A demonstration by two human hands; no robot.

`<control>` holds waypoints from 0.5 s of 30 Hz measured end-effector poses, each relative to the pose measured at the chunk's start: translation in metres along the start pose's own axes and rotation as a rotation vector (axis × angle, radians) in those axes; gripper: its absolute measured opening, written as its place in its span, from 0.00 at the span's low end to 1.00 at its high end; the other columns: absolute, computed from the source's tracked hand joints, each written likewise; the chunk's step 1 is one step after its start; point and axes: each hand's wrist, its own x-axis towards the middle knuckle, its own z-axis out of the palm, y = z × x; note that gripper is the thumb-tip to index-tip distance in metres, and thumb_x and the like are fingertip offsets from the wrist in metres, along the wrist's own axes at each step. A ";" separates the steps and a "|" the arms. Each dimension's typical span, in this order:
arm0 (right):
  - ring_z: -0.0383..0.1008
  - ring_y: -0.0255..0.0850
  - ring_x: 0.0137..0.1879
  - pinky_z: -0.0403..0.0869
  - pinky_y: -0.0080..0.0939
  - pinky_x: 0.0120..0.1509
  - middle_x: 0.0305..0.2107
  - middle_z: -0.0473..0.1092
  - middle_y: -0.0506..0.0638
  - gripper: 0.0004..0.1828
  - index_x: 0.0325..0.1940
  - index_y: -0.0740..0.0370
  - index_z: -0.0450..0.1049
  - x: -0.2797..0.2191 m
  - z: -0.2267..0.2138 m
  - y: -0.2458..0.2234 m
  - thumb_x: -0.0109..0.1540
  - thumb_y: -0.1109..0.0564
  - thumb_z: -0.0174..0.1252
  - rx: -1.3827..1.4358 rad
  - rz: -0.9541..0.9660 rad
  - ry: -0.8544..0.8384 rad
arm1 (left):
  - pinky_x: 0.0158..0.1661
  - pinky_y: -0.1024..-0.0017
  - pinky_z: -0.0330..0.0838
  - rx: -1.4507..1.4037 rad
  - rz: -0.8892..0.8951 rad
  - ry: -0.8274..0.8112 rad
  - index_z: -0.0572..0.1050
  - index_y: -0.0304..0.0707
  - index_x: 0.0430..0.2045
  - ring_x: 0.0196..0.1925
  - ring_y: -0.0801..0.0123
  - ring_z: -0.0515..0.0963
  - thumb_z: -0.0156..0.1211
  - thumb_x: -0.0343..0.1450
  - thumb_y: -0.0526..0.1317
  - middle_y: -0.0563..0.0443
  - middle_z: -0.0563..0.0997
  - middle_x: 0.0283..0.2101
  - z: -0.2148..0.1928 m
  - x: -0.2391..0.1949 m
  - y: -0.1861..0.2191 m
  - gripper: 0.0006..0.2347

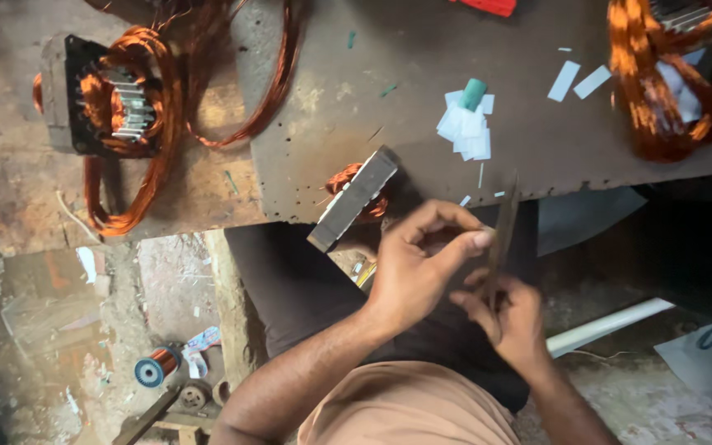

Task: The person winds copper wire around a stator core and inserts white insulation paper into the slots by hand and using a thin metal tool. They manipulate the motor components on a workbench, occasionally using scissors to cut material.

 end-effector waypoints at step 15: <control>0.73 0.30 0.29 0.73 0.32 0.34 0.23 0.74 0.46 0.18 0.41 0.67 0.76 -0.019 0.006 -0.007 0.51 0.60 0.74 -0.156 0.059 -0.090 | 0.46 0.76 0.82 -0.053 0.029 0.012 0.79 0.29 0.48 0.41 0.79 0.79 0.60 0.75 0.29 0.53 0.77 0.44 -0.003 0.006 0.015 0.09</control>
